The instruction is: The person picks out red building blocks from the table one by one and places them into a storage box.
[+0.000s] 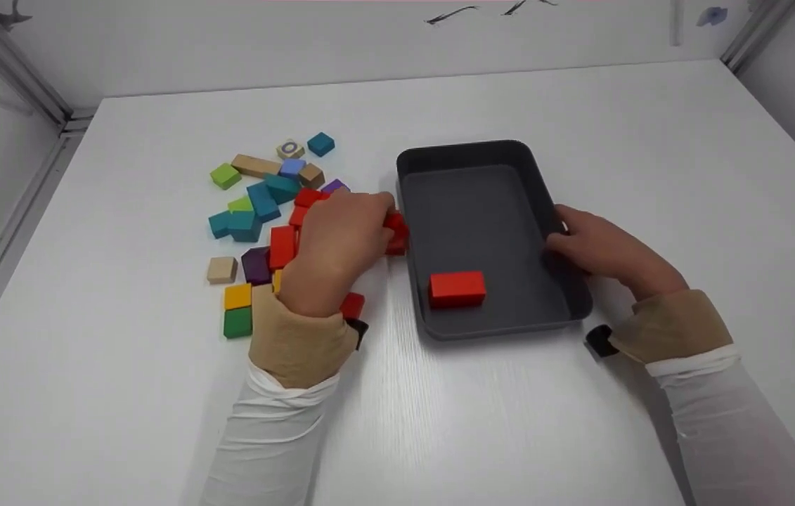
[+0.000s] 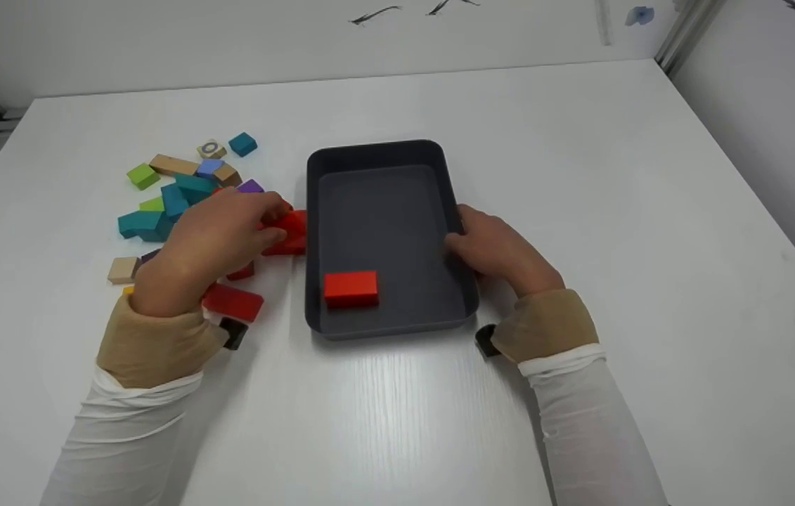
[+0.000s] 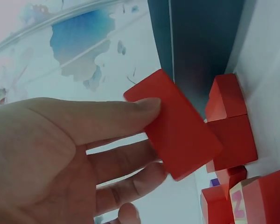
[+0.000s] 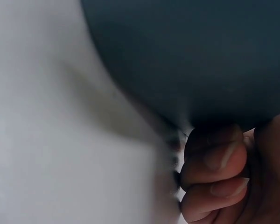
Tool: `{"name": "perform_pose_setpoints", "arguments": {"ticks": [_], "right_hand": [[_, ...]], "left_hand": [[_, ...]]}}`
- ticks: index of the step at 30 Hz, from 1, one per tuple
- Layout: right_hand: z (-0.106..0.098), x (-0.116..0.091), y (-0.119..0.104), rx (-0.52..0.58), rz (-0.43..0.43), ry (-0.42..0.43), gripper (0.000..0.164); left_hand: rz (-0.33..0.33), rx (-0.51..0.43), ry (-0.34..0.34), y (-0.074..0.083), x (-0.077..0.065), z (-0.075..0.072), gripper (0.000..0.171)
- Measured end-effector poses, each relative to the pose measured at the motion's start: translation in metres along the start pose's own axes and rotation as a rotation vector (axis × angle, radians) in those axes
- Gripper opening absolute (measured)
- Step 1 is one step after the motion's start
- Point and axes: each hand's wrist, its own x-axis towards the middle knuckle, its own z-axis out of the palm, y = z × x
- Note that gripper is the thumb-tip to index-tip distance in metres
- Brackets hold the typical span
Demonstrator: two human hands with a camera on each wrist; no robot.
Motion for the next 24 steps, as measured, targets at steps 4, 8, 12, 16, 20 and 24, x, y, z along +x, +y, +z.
{"name": "perform_pose_setpoints", "arguments": {"ticks": [4, 8, 12, 16, 20, 24], "right_hand": [[-0.001, 0.000, 0.001, 0.001, 0.003, 0.004, 0.059], [-0.002, 0.001, 0.001, 0.004, 0.003, 0.011, 0.057], [-0.001, 0.002, 0.000, 0.000, 0.005, 0.006, 0.056], [-0.001, 0.002, -0.001, 0.001, 0.012, 0.001, 0.059], [-0.002, 0.001, 0.000, 0.003, 0.008, 0.002, 0.058], [-0.002, 0.001, -0.001, 0.003, 0.006, 0.004, 0.057]], "left_hand": [[0.009, 0.001, 0.077, 0.003, 0.000, -0.002, 0.049], [0.019, -0.045, 0.108, 0.007, 0.001, -0.002, 0.053], [0.034, -0.130, 0.089, 0.011, 0.002, -0.001, 0.052], [0.067, -0.178, 0.054, 0.016, 0.003, 0.002, 0.050], [0.123, -0.186, -0.002, 0.022, 0.005, 0.007, 0.053], [0.173, -0.188, -0.058, 0.027, 0.007, 0.013, 0.057]]}}
